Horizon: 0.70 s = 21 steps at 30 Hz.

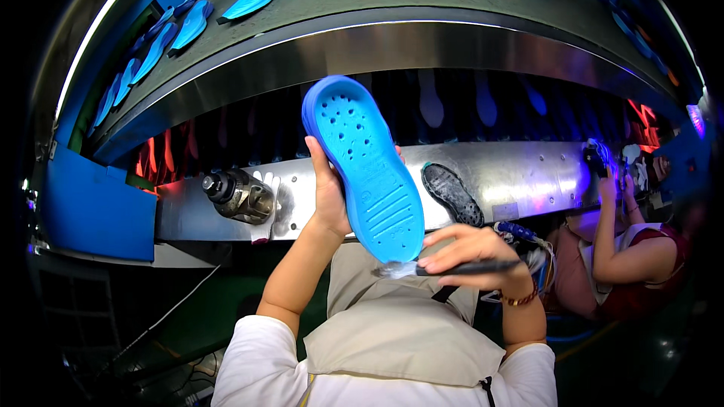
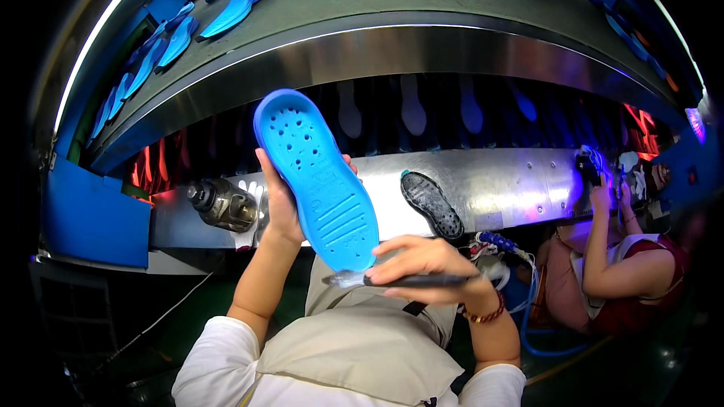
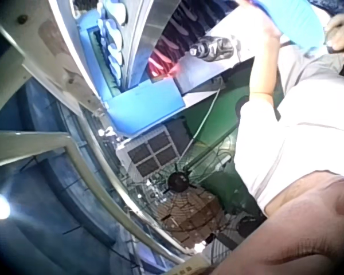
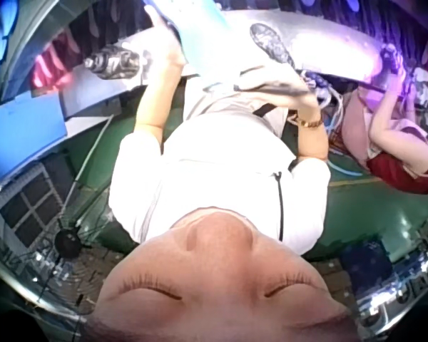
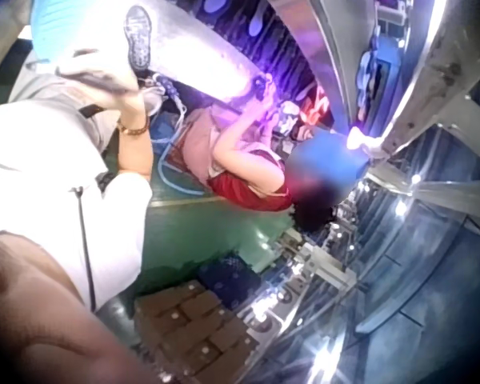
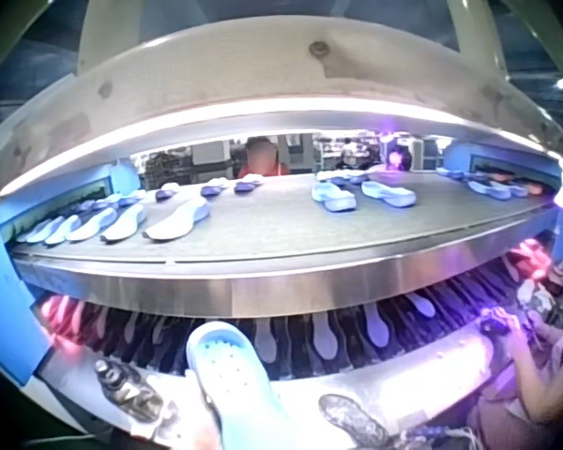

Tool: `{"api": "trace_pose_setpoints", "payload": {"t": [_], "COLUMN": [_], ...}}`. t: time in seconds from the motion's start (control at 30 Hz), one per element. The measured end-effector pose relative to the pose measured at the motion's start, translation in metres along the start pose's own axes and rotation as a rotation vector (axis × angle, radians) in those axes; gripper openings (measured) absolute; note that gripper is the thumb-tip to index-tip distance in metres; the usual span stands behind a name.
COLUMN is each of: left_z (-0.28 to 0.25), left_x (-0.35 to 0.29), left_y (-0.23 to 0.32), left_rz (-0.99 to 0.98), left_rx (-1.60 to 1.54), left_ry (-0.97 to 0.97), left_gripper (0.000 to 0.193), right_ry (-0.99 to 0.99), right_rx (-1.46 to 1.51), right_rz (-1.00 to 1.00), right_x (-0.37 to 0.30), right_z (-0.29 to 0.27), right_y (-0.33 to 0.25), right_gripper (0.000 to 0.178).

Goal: The person repeatedly retrieves blue shoe outsoles from a conveyor belt, applies a liquid substance to the inner surface using a brush tool, and returns the outsoles to the belt.

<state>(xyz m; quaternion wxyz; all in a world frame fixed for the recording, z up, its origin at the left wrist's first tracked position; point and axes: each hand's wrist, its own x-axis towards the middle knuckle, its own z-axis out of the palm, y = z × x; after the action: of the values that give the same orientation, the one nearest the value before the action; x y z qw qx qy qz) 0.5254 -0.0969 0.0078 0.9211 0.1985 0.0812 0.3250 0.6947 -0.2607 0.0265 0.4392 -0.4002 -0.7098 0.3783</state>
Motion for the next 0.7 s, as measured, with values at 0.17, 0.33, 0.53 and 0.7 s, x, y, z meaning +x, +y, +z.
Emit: {"api": "trace_pose_setpoints", "payload": {"t": [0.17,0.33,0.53,0.7], "left_z": [0.019,0.018,0.005,0.016], "left_x": [0.001,-0.023,-0.012,-0.008], "left_y": [-0.001,-0.041,-0.03,-0.021], "left_rz": [0.023,0.047,0.033,0.018], "left_rx": [-0.019,-0.11,0.048,0.025], "left_ry": [0.078,-0.017,0.062,-0.041], "left_gripper": [0.087,0.076,0.063,0.053], "right_ry": [0.43,0.591,0.443,0.181], "right_rx": [0.696,0.596,0.245,0.078], "right_rz": [0.135,0.257,0.12,-0.048], "right_x": [-0.003,0.003,0.012,0.021], "right_z": [0.006,0.036,0.001,-0.012], "right_y": [0.021,0.007,-0.008,-0.017], "right_gripper": [0.02,0.021,0.017,0.018]}}
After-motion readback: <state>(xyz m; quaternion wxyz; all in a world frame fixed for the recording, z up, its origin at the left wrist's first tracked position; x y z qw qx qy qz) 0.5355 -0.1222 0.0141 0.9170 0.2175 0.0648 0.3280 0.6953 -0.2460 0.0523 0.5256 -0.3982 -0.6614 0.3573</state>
